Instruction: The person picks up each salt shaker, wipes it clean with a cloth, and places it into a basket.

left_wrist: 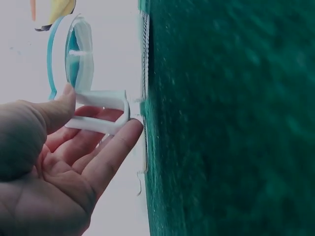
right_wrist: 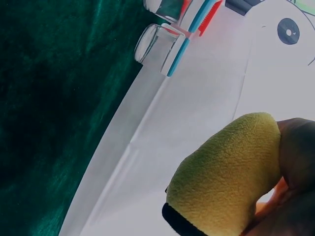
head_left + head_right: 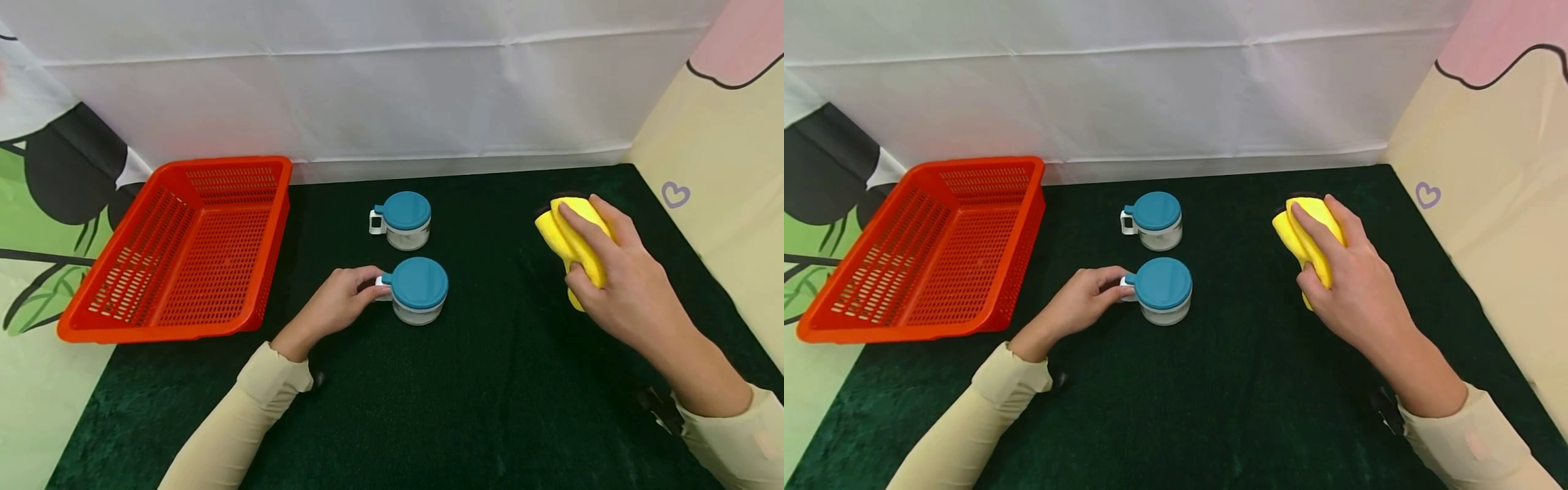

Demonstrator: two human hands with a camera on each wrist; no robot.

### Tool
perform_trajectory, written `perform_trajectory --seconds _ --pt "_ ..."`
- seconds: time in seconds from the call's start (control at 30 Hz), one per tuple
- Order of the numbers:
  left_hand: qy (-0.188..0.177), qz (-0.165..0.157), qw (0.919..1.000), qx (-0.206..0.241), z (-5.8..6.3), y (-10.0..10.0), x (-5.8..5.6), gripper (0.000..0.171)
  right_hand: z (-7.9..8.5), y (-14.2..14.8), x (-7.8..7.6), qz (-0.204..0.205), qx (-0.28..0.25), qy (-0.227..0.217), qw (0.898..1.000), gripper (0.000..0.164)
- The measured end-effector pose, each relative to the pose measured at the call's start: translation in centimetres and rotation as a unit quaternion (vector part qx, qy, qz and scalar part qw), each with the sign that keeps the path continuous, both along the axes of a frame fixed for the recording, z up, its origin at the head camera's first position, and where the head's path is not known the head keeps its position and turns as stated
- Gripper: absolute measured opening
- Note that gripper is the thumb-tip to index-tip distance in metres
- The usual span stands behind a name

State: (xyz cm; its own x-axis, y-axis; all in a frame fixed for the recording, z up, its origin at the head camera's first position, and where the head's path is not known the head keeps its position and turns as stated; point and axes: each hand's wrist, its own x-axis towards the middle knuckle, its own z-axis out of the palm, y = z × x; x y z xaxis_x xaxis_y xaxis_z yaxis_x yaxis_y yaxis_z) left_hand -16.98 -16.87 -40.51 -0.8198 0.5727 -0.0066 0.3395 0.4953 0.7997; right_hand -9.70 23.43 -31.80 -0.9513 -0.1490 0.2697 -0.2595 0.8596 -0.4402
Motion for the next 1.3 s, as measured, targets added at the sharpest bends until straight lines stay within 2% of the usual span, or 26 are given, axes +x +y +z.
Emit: perform_trajectory --seconds 0.33,0.47,0.93,1.17,1.3 --pt "-0.018 0.038 0.9989 0.019 0.2 0.7 0.0 0.017 -0.2 -0.2 -0.1 0.005 -0.005 0.001 1.000 0.081" --pt "-0.023 0.060 0.9975 0.029 0.8 0.8 -0.2 0.017 -0.3 -0.3 -0.2 0.006 -0.005 0.004 1.000 0.081" --pt "0.002 0.102 0.9899 0.099 5.9 2.2 -1.8 0.023 -0.2 -0.9 -0.5 0.008 -0.034 0.024 0.999 0.081" --pt "0.020 0.119 0.9838 0.132 7.8 3.5 -2.3 0.023 0.6 -1.7 -0.9 0.002 -0.082 0.023 0.996 0.078" --pt "0.039 0.126 0.9817 0.138 8.6 4.3 -2.3 0.023 1.1 -2.4 -1.1 0.019 -0.116 0.016 0.993 0.078"
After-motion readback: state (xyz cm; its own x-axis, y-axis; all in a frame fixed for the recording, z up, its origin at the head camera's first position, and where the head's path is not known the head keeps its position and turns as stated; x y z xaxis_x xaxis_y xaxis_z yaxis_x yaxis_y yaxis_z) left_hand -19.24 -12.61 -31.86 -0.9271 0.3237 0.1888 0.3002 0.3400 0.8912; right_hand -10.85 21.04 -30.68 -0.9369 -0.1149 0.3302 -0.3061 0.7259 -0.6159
